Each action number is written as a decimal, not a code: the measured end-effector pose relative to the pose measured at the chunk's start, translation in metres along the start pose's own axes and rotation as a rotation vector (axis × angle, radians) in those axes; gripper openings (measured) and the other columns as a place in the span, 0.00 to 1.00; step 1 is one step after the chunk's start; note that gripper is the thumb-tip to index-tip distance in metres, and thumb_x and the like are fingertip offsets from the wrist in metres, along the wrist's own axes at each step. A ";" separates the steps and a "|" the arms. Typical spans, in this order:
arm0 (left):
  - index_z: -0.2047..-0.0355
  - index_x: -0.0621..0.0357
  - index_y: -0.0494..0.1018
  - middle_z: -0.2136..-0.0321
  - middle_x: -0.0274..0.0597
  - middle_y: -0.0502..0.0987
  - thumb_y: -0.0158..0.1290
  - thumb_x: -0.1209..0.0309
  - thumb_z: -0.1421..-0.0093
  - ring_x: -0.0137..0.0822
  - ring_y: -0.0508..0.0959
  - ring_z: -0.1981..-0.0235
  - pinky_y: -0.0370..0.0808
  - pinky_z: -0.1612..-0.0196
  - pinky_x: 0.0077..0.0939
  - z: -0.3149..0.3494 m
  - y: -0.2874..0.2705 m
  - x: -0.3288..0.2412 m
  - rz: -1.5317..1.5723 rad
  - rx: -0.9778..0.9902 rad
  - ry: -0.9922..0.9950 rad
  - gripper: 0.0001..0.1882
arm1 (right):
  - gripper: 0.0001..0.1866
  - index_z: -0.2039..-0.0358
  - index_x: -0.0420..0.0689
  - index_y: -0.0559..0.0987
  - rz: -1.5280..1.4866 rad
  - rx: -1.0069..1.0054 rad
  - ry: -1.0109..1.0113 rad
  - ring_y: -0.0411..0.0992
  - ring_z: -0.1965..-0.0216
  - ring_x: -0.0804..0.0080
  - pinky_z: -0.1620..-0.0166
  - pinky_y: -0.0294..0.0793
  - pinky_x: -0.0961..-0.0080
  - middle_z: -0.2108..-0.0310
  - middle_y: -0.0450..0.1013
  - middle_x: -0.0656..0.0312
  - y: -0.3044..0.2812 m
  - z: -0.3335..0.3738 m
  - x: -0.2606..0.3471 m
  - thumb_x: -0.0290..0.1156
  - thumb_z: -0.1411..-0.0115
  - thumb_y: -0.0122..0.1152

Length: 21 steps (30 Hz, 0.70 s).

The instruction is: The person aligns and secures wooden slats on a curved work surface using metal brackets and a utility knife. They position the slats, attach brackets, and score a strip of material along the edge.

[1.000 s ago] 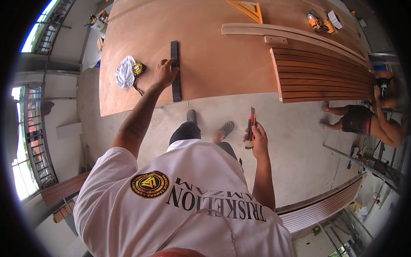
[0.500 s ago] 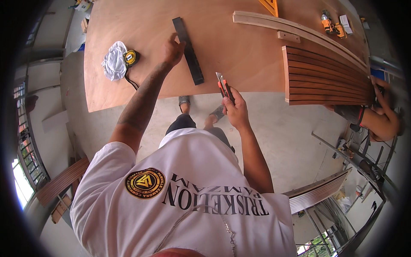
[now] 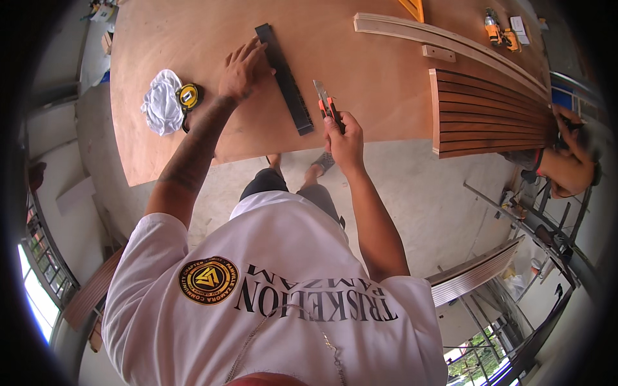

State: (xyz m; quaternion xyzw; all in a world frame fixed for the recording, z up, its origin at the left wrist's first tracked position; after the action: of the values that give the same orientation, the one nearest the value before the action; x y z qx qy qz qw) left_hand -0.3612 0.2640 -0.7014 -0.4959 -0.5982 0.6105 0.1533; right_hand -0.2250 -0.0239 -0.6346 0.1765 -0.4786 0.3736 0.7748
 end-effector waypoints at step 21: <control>0.27 0.43 0.67 0.26 0.38 0.65 0.66 0.32 0.48 0.46 0.61 0.26 0.55 0.25 0.55 -0.004 -0.011 -0.010 -0.060 0.043 0.057 0.53 | 0.21 0.37 0.47 0.77 0.848 -0.057 -0.243 0.82 0.56 0.41 0.52 0.80 0.51 0.57 0.83 0.45 0.064 -0.030 0.046 0.31 0.30 0.58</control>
State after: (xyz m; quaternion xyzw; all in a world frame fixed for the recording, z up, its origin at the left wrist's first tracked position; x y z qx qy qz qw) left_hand -0.3579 0.2616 -0.6866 -0.4915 -0.5949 0.6040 0.1990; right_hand -0.2425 0.0561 -0.6137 -0.0143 -0.6065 0.6216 0.4956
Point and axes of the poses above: each hand's wrist, its own z-axis away from the middle knuckle, its own y-axis out of the palm, x = y × z, the point moved 1 cm from there along -z, towards the middle knuckle
